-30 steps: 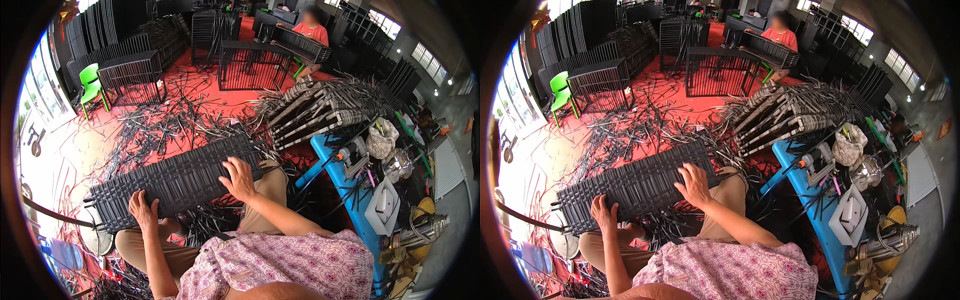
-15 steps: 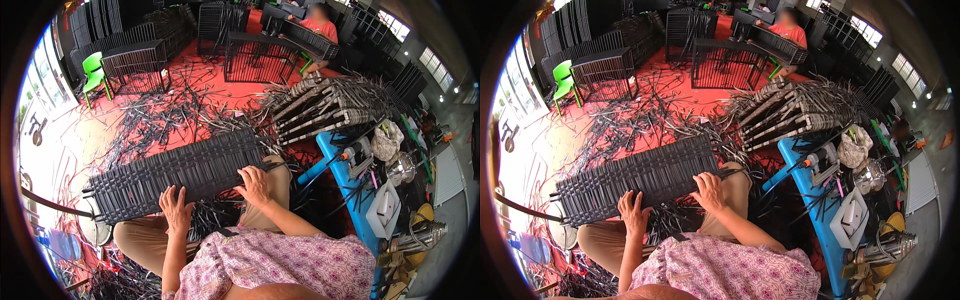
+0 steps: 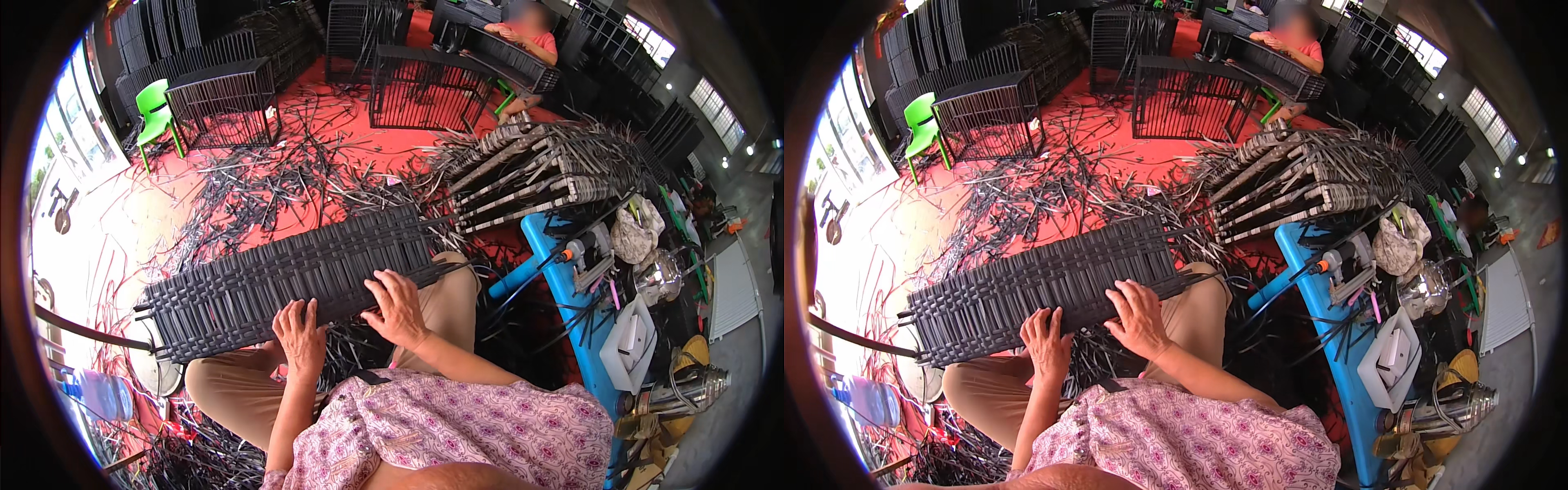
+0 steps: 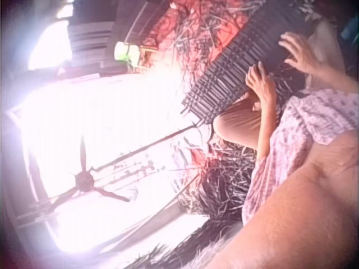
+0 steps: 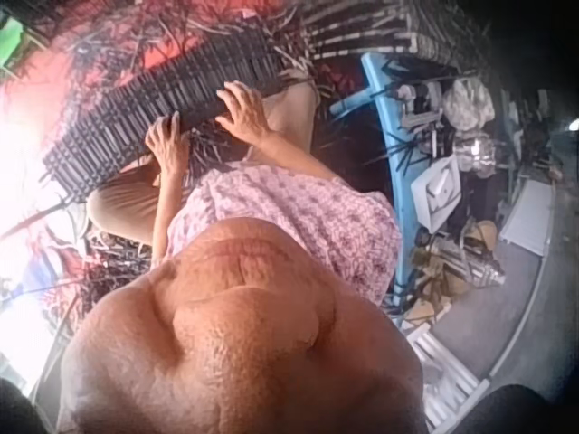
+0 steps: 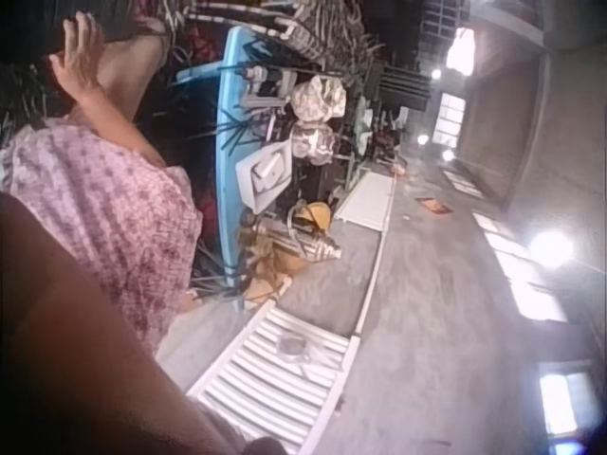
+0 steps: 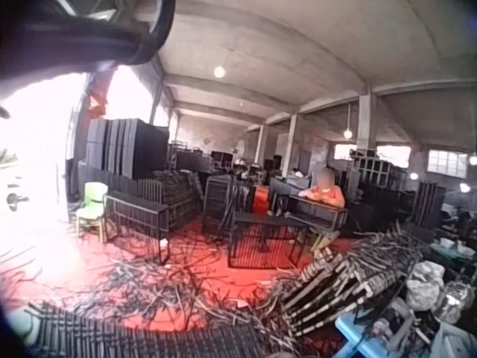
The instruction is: The person weaves a black plastic mat by hand, interlacing strips through a frame and adjusting the weave. They occasionally reposition the mat and continue weaving across its surface.
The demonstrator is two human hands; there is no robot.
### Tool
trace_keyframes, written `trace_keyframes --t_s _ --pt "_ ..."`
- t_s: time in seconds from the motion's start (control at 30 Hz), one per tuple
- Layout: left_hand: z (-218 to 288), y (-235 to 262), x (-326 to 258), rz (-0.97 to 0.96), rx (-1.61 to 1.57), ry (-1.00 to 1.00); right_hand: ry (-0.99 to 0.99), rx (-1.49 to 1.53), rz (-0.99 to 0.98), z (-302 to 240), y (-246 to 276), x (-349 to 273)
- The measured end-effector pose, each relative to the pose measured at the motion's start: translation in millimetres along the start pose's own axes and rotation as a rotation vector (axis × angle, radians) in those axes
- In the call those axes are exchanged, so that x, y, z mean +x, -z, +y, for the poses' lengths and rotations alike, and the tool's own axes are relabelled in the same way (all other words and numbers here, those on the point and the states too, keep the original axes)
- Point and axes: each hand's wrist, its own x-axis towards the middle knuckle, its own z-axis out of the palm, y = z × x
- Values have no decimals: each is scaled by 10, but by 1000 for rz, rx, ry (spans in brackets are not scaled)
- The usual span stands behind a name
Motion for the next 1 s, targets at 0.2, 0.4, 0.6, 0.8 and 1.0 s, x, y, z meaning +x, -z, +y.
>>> trace_keyframes --t_s 0.2,0.4,0.6,0.8,1.0 --pt "-7 -29 -46 14 -11 2 -15 -21 -99 93 -310 -153" --pt "-95 -279 -184 87 -15 20 -22 -5 -55 117 -447 -227" --pt "-102 -339 -172 89 -35 29 -15 -13 -39 166 -494 -254" --pt "-102 -315 -173 94 -26 16 -24 -37 -11 148 -516 -241" --pt "59 220 105 200 -300 113 -15 -86 -22 141 -579 -248"
